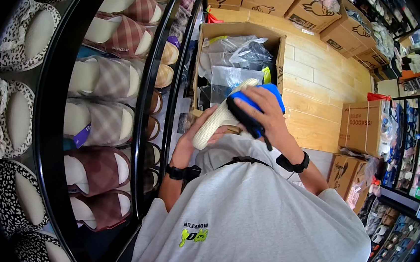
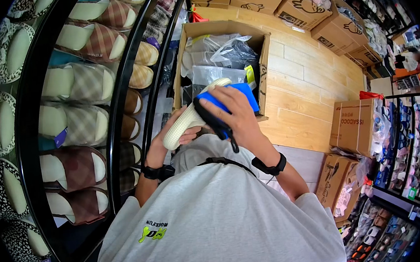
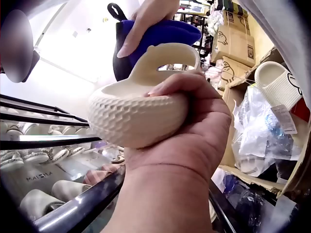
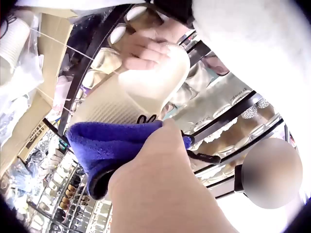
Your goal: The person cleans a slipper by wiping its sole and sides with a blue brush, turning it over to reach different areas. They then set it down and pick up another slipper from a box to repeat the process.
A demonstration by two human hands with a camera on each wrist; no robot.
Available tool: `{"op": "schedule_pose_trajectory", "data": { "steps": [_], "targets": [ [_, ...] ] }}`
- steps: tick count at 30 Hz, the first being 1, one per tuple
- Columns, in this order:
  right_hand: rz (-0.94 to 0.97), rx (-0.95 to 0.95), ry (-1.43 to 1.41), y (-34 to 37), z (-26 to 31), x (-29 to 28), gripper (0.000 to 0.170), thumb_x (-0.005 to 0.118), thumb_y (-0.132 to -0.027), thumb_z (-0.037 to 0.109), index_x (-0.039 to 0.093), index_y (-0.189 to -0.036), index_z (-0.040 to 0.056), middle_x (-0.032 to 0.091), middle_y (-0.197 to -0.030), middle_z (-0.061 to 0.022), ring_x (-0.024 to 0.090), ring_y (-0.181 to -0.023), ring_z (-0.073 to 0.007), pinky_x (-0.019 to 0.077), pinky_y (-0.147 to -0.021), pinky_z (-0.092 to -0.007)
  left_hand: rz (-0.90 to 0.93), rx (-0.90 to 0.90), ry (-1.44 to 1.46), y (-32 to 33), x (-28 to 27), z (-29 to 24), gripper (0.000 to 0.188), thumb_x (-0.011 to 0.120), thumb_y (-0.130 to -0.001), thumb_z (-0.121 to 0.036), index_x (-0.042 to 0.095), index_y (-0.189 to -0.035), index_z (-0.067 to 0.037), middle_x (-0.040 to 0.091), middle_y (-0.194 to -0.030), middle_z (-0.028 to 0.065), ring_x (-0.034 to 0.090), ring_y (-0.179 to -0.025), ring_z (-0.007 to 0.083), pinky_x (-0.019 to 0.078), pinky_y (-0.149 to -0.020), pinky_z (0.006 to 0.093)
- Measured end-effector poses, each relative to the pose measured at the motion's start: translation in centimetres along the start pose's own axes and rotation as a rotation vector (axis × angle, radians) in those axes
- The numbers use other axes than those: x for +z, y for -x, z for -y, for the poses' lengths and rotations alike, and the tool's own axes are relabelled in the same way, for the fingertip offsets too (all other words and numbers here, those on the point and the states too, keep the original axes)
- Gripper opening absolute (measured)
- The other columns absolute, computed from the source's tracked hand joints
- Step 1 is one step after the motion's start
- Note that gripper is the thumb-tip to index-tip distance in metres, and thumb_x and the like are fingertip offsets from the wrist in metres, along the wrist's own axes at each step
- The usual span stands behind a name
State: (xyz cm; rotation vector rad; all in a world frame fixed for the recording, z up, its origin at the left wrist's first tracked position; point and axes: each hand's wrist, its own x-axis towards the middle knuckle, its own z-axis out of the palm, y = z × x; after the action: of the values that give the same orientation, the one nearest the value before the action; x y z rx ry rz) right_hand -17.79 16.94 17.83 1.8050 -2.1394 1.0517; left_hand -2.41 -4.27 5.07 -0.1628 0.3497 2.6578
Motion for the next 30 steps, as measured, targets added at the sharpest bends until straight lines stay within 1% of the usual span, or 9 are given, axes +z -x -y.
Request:
{"op": "schedule_pose_trajectory", "data": {
  "steps": [4, 8, 12, 13, 16, 21, 24, 27, 30],
  "targets": [
    [0.19, -0.197, 0.06, 0.3, -0.8, -0.1, 0.065, 0.071, -0.088, 0.016, 0.067, -0.153, 0.0194, 0.063, -0.156, -0.0122, 0.06, -0.142, -0.0347, 0.0451, -0.12, -0.0509, -0.013, -0.013, -0.03, -0.3, -1.7, 0.0, 0.072, 0.035, -0.114, -0.071, 0.062, -0.118, -0.004, 0.049, -0.074, 0.0039, 0.049, -0.047, 0.0174, 0.0425, -0.041, 0.0307],
    [0.115, 0.027, -0.006, -0.7, -1.6, -0.7, 0.066, 0.074, -0.087, 0.022, 0.068, -0.153, 0.0194, 0.062, -0.156, -0.013, 0.058, -0.143, -0.0369, 0.0449, -0.12, -0.0514, -0.037, -0.056, 0.081, -0.4, 0.5, -0.5, 0.073, 0.035, -0.114, -0.071, 0.062, -0.116, -0.003, 0.05, -0.074, 0.006, 0.049, -0.046, 0.0177, 0.0413, -0.04, 0.0313],
    [0.047, 0.003, -0.02, -0.6, -0.4, -0.1, 0.065, 0.075, -0.087, 0.023, 0.068, -0.152, 0.0202, 0.062, -0.156, -0.0128, 0.058, -0.143, -0.0378, 0.0449, -0.12, -0.0519, 0.004, -0.032, 0.076, -0.6, -0.6, -0.3, 0.074, 0.035, -0.115, -0.069, 0.06, -0.129, 0.0, 0.05, -0.073, 0.0066, 0.048, -0.046, 0.017, 0.0401, -0.039, 0.0306],
    [0.117, -0.018, -0.037, -0.4, -0.4, -0.4, 0.062, 0.075, -0.09, 0.022, 0.068, -0.152, 0.0204, 0.063, -0.155, -0.0133, 0.058, -0.143, -0.0381, 0.0449, -0.12, -0.052, 0.047, -0.017, 0.048, -0.7, -1.2, -0.3, 0.075, 0.035, -0.115, -0.068, 0.059, -0.134, 0.001, 0.05, -0.074, 0.0064, 0.048, -0.045, 0.0169, 0.0401, -0.039, 0.0306],
    [0.18, -0.054, -0.062, -0.8, -0.6, -0.8, 0.061, 0.078, -0.092, 0.023, 0.068, -0.152, 0.0197, 0.064, -0.153, -0.0141, 0.058, -0.142, -0.0391, 0.0454, -0.119, -0.0521, 0.072, 0.004, 0.019, -0.6, -1.4, -0.2, 0.076, 0.035, -0.115, -0.069, 0.059, -0.134, 0.001, 0.049, -0.073, 0.0061, 0.048, -0.045, 0.0167, 0.0404, -0.039, 0.0304],
    [0.016, 0.087, -0.086, -0.7, -1.0, 0.0, 0.066, 0.081, -0.088, 0.023, 0.068, -0.152, 0.0168, 0.064, -0.152, -0.0155, 0.06, -0.14, -0.0404, 0.045, -0.12, -0.0533, -0.064, -0.034, 0.047, -0.3, 0.9, -0.6, 0.072, 0.034, -0.115, -0.069, 0.062, -0.121, -0.003, 0.048, -0.072, 0.0054, 0.05, -0.046, 0.0169, 0.0403, -0.039, 0.0302],
    [0.132, -0.051, -0.072, -0.3, -0.5, 0.2, 0.064, 0.073, -0.088, 0.022, 0.069, -0.151, 0.0175, 0.064, -0.153, -0.0153, 0.059, -0.142, -0.0386, 0.0434, -0.122, -0.054, -0.028, -0.044, 0.021, -0.4, -0.9, -0.4, 0.075, 0.034, -0.115, -0.069, 0.061, -0.126, 0.0, 0.049, -0.072, 0.0053, 0.048, -0.045, 0.0168, 0.0396, -0.039, 0.03],
    [0.215, -0.164, -0.048, -0.4, -1.0, 0.1, 0.064, 0.073, -0.089, 0.02, 0.068, -0.153, 0.0181, 0.064, -0.152, -0.015, 0.059, -0.141, -0.038, 0.0431, -0.123, -0.0531, -0.008, -0.001, -0.021, -0.3, -2.3, 0.0, 0.078, 0.034, -0.115, -0.068, 0.061, -0.129, 0.003, 0.049, -0.072, 0.0054, 0.047, -0.045, 0.0167, 0.0386, -0.039, 0.0297],
    [0.08, 0.039, -0.113, -1.0, -1.4, -0.4, 0.064, 0.082, -0.089, 0.025, 0.068, -0.151, 0.0162, 0.065, -0.151, -0.0159, 0.061, -0.139, -0.0402, 0.0461, -0.118, -0.0508, -0.097, -0.04, 0.057, 0.0, 0.3, -0.4, 0.08, 0.035, -0.115, -0.069, 0.06, -0.129, 0.006, 0.048, -0.07, 0.0041, 0.046, -0.044, 0.0155, 0.0368, -0.038, 0.0292]
  ]
}}
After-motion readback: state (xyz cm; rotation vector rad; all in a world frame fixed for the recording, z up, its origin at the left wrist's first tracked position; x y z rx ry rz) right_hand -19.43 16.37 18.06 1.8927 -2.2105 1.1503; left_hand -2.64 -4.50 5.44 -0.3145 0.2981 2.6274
